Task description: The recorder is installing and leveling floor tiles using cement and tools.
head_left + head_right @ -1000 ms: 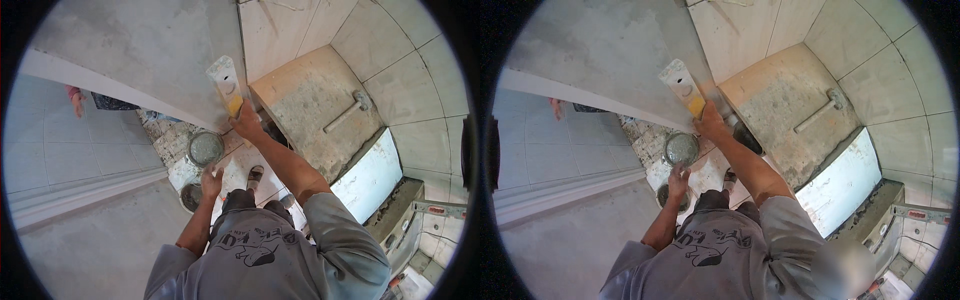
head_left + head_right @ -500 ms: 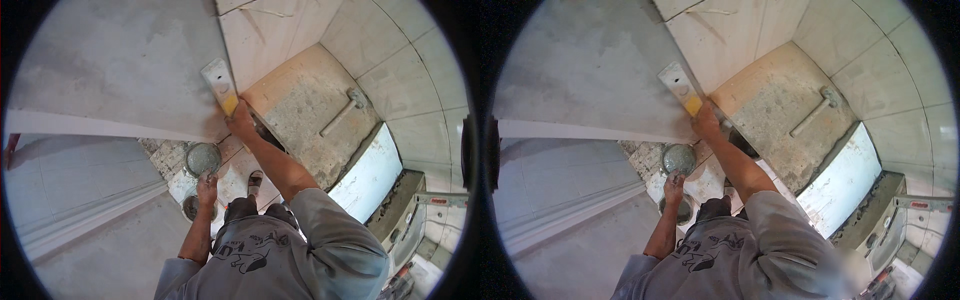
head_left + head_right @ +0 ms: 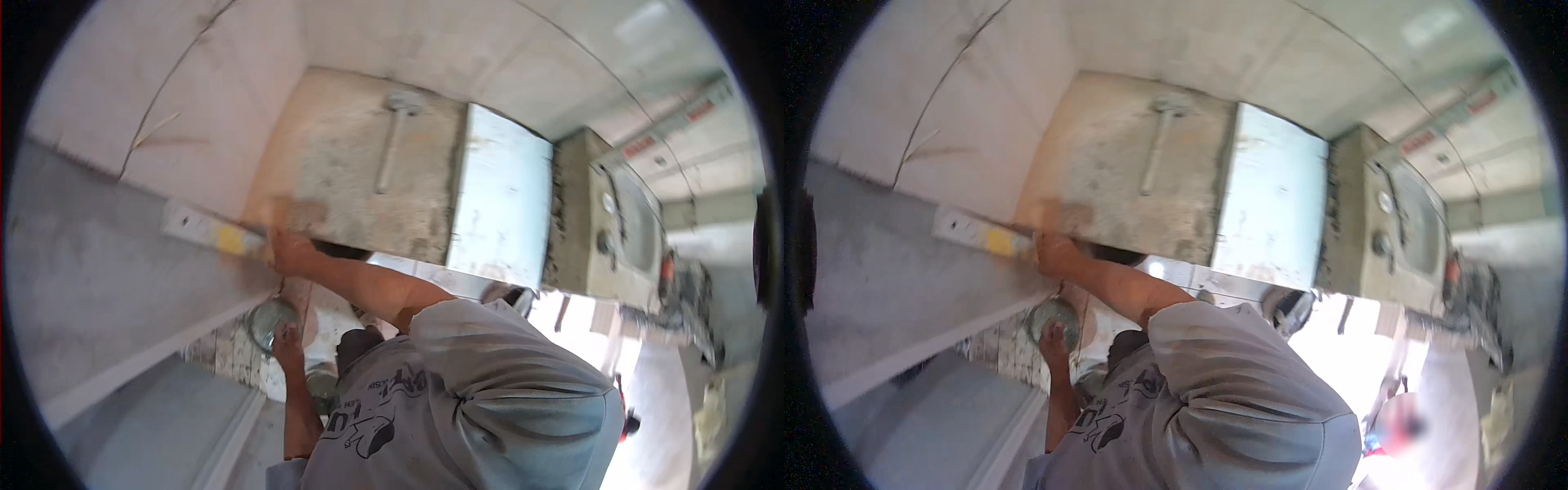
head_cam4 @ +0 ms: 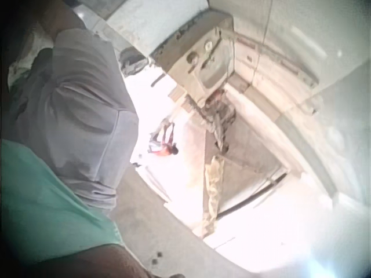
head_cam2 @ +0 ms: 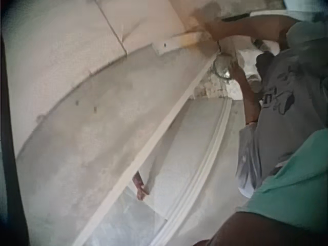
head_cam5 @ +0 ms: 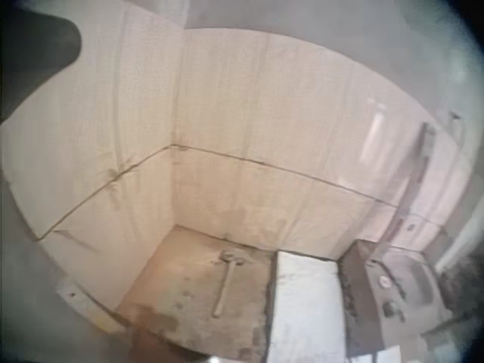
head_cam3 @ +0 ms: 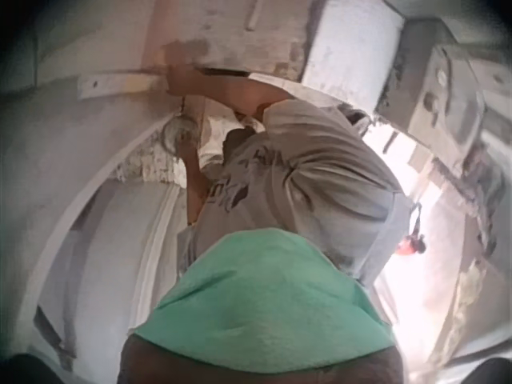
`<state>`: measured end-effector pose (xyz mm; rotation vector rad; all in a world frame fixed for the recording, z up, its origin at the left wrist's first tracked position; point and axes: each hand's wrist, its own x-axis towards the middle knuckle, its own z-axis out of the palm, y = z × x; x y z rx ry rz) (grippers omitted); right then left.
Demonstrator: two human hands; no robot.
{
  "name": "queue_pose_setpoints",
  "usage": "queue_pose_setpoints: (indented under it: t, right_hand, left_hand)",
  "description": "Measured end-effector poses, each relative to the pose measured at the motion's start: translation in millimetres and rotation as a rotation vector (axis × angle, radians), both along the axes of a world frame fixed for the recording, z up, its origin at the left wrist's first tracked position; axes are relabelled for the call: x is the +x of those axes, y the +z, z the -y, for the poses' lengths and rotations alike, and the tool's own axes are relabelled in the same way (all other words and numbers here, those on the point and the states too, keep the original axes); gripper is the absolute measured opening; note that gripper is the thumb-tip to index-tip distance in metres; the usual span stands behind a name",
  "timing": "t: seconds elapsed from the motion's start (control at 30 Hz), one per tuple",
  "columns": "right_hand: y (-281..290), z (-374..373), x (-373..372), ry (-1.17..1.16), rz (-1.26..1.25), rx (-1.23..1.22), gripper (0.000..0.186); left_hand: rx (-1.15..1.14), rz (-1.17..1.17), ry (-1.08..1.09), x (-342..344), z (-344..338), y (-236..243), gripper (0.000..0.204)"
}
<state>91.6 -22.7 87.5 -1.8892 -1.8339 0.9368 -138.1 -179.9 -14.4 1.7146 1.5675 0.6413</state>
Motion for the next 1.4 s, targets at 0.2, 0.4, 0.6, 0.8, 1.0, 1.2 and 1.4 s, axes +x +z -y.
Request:
queue_pose_setpoints:
  t: [0.2,0.4,0.6,0.8,1.0,1.2,1.4]
  right_hand:
    - [61.3,93.7,150.5,-0.227,-0.029,-0.003,0.039]
    - [159.6,188.7,373.2,-0.861,0.035,0.412,0.032]
    - [261.3,278.3,542.2,-1.473,0.476,0.749,0.066]
    - [299.5,259.2,647.9,-1.688,0.542,0.879,0.098]
    - [266.0,288.4,758.1,-1.417,0.212,1.012,0.08]
    - [316.9,283.2,663.3,-1.381,0.108,1.167,0.056]
    - [323.3,245.6,469.3,-1.313,0.284,0.946,0.058]
  left_hand:
    - [-0.288,0.1,-0.134,99.0,-63.7,61.1,0.035]
    - [-0.422,0.416,-0.206,216.5,-114.5,84.4,0.03]
    - [-0.11,0.475,-0.366,298.9,-104.6,111.1,0.026]
    - [-0.273,0.499,-0.167,323.7,-49.6,83.8,0.03]
    - [-0.216,0.39,-0.327,355.5,-53.9,112.7,0.04]
    - [-0.209,0.416,-0.383,399.7,-68.7,115.8,0.035]
    - [-0.358,0.339,-0.428,441.3,-90.3,116.6,0.033]
